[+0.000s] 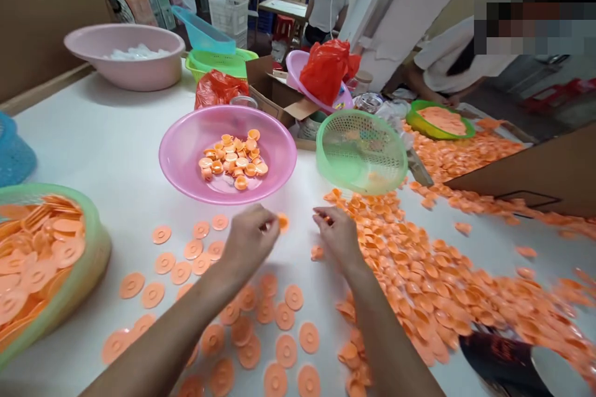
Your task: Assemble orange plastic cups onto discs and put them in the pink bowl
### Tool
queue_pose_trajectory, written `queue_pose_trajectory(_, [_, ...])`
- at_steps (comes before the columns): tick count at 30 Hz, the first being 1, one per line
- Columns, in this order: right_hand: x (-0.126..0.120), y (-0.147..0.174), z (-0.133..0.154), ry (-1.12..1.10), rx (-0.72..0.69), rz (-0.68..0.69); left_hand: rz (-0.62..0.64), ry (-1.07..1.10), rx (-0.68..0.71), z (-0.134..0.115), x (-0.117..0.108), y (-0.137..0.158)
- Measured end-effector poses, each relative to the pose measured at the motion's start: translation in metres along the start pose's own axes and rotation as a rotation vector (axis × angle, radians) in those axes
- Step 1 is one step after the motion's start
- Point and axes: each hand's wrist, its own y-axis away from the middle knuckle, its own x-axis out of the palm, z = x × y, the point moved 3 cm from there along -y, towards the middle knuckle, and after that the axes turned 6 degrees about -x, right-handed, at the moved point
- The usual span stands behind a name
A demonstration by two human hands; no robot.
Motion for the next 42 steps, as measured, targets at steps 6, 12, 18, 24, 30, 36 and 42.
queue_pose_trajectory(6, [-0.003,-0.020,-0.016,0.407,-0.071,0.086,-0.374,-0.123,-0.069,-0.010,-0.101,-0.046])
queue_pose_trajectory(12, [-0.001,0.019,-0.022,0.266,-0.021,0.007,0.084,-0.501,-0.183,0.054,-0.076,0.009])
queue_pose_trajectory(18, [-0.015,0.035,-0.011,0.037,0.105,-0.229,0.222,-0.498,-0.159,0.070,-0.002,0.018])
queue_pose_trajectory(24, [0.019,0.047,0.011,-0.252,0.231,0.063,0.405,-0.367,-0.055,0.038,0.067,0.033])
queue_pose_trajectory(30, [0.038,0.047,0.020,-0.116,0.224,0.116,0.378,-0.269,-0.065,0.047,0.073,0.034])
queue_pose_trajectory(36, [0.041,0.040,0.033,-0.012,0.152,0.178,0.382,-0.168,-0.106,0.045,0.067,0.030])
queue_pose_trajectory(42, [0.039,0.038,0.034,-0.002,0.110,0.216,0.438,0.081,-0.471,0.038,0.064,0.017])
